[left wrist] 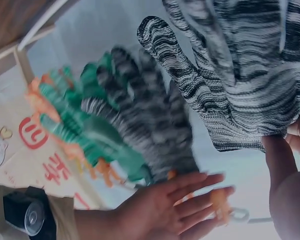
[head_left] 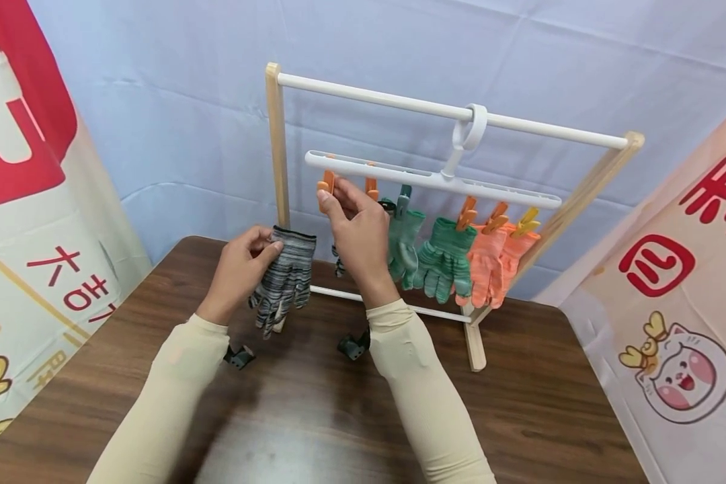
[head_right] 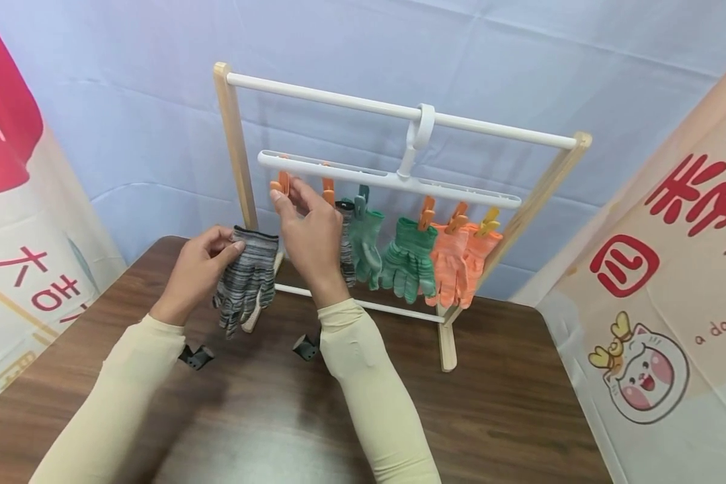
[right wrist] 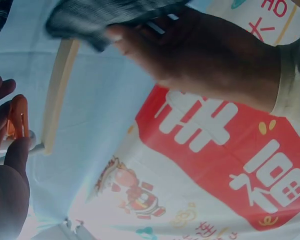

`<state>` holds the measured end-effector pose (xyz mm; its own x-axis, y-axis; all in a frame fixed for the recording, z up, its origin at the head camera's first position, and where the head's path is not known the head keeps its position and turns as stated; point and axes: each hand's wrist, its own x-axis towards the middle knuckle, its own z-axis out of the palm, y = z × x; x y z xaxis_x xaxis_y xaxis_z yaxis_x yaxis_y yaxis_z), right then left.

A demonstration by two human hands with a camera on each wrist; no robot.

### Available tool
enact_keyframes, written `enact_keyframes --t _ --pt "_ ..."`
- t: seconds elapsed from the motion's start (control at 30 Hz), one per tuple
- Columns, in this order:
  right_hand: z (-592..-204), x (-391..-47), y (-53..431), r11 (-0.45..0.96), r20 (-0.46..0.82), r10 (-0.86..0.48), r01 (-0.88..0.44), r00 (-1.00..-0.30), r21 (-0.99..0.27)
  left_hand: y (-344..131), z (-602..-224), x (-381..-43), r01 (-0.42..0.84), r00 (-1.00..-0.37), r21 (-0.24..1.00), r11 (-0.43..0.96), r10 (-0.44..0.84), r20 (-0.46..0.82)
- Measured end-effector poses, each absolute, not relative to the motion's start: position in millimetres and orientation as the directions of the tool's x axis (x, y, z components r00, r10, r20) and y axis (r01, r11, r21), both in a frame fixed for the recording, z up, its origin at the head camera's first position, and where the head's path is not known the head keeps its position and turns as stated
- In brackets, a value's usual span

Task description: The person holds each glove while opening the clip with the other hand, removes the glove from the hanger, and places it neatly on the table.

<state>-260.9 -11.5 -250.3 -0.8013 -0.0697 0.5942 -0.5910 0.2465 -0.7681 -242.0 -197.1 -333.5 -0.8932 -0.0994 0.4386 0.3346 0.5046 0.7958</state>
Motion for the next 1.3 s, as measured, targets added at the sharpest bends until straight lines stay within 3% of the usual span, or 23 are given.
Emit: enact_keyframes --t 0.37,0.67,0.9,1.3 --pt "-249 -261 -8 0.248 0.624 -0.037 -0.612 -0.781 -0.751 -232 -373 -240 0.145 -0.944 0.829 0.54 -0.175 0.279" --pt "-252 -258 -4 0.287 0.622 -0.043 -0.606 -0.782 -0.742 -262 -409 -255 -0.038 -0.979 0.876 0.481 -0.193 0.064" --pt "-255 -254 -5 0.312 0.635 -0.067 -0.62 -0.77 -0.72 -280 -432 -264 -0.159 -0.972 0.889 0.429 -0.225 -0.066" --pt "-259 -245 -3 0.33 0.679 -0.1 -0.668 -0.727 -0.667 -288 -453 -274 -0.219 -0.968 0.872 0.438 -0.211 -0.137"
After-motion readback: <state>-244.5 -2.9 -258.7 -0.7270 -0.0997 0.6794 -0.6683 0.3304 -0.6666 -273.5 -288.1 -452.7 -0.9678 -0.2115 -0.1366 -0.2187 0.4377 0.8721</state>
